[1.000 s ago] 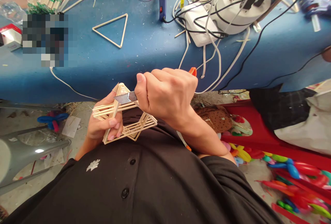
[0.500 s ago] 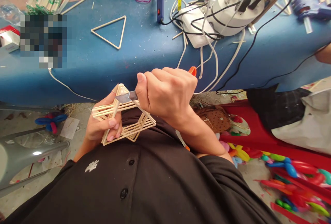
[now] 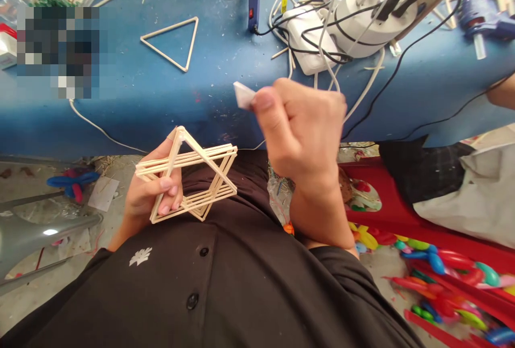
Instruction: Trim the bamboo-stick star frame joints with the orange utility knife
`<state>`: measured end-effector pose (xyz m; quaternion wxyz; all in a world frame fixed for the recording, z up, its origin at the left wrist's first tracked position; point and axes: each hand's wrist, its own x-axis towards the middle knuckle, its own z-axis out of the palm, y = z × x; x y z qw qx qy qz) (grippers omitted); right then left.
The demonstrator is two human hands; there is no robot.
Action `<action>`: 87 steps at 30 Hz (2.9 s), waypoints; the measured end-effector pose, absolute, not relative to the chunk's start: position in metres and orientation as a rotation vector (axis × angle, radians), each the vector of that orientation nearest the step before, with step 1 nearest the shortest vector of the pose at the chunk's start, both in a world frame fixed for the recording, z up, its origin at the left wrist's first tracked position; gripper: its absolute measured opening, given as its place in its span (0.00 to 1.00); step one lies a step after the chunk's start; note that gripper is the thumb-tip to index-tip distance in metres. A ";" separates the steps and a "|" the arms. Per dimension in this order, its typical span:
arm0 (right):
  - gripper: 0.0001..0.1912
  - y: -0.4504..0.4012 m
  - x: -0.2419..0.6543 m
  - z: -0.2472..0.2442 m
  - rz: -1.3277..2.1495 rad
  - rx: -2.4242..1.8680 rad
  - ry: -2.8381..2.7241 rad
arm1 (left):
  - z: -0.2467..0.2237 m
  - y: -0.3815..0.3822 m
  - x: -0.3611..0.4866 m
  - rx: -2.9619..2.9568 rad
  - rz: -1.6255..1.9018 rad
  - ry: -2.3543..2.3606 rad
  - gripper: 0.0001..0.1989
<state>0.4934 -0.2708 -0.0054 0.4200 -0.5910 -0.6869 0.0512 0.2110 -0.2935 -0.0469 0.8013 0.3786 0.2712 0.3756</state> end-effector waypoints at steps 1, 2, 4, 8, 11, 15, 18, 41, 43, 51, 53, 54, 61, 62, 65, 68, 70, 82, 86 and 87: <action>0.31 -0.274 0.486 -0.004 0.253 -1.406 -1.750 | -0.046 -0.292 0.213 0.796 0.815 0.587 0.53; 0.27 -0.277 0.478 -0.003 0.332 -1.343 -1.772 | -0.045 -0.291 0.216 0.783 0.816 0.594 0.52; 0.21 -0.278 0.462 -0.003 0.450 -1.222 -1.846 | -0.042 -0.290 0.219 0.764 0.809 0.619 0.51; 0.06 -0.271 0.445 -0.006 0.542 -1.209 -1.828 | -0.038 -0.289 0.222 0.743 0.777 0.669 0.52; 0.06 -0.267 0.442 -0.007 0.611 -1.241 -1.762 | -0.036 -0.289 0.222 0.756 0.768 0.679 0.54; 0.07 -0.260 0.445 -0.008 0.802 -1.223 -1.681 | -0.038 -0.288 0.222 0.747 0.741 0.710 0.55; 0.06 -0.255 0.447 -0.013 0.960 -1.198 -1.610 | -0.040 -0.287 0.223 0.741 0.722 0.707 0.56; 0.09 -0.250 0.439 -0.038 0.409 -1.102 -1.871 | -0.044 -0.278 0.233 0.705 0.757 0.813 0.51; 0.08 -0.251 0.440 -0.034 0.372 -1.150 -1.866 | -0.044 -0.279 0.232 0.697 0.761 0.801 0.51; 0.06 -0.325 0.521 -0.009 -0.238 -1.836 -1.342 | -0.043 -0.283 0.216 0.702 0.731 0.650 0.54; 0.12 -0.354 0.549 -0.012 -0.435 -2.176 -1.129 | -0.043 -0.282 0.214 0.723 0.715 0.606 0.55; 0.19 -0.366 0.560 -0.014 -0.356 -2.325 -1.160 | -0.044 -0.282 0.215 0.736 0.707 0.585 0.55; 0.05 -0.360 0.556 -0.021 -0.189 -2.116 -1.230 | -0.047 -0.282 0.221 0.786 0.664 0.520 0.52; 0.05 -0.351 0.546 -0.021 -0.109 -2.022 -1.333 | -0.047 -0.283 0.220 0.790 0.664 0.521 0.51; 0.08 -0.328 0.515 -0.017 0.011 -1.778 -1.556 | -0.049 -0.286 0.215 0.792 0.688 0.544 0.50; 0.09 -0.314 0.487 -0.013 0.114 -1.720 -1.672 | -0.051 -0.289 0.211 0.790 0.723 0.553 0.52; 0.10 -0.309 0.474 -0.010 0.159 -1.677 -1.746 | -0.052 -0.290 0.209 0.788 0.741 0.553 0.54; 0.12 -0.292 0.472 0.002 0.016 -1.701 -1.917 | -0.049 -0.285 0.207 0.787 0.769 0.580 0.50; 0.18 -0.278 0.478 0.006 -0.040 -1.690 -1.805 | -0.036 -0.262 0.208 0.841 0.852 0.596 0.52; 0.23 -0.271 0.478 0.008 -0.031 -1.658 -1.781 | -0.033 -0.252 0.209 0.864 0.879 0.590 0.53</action>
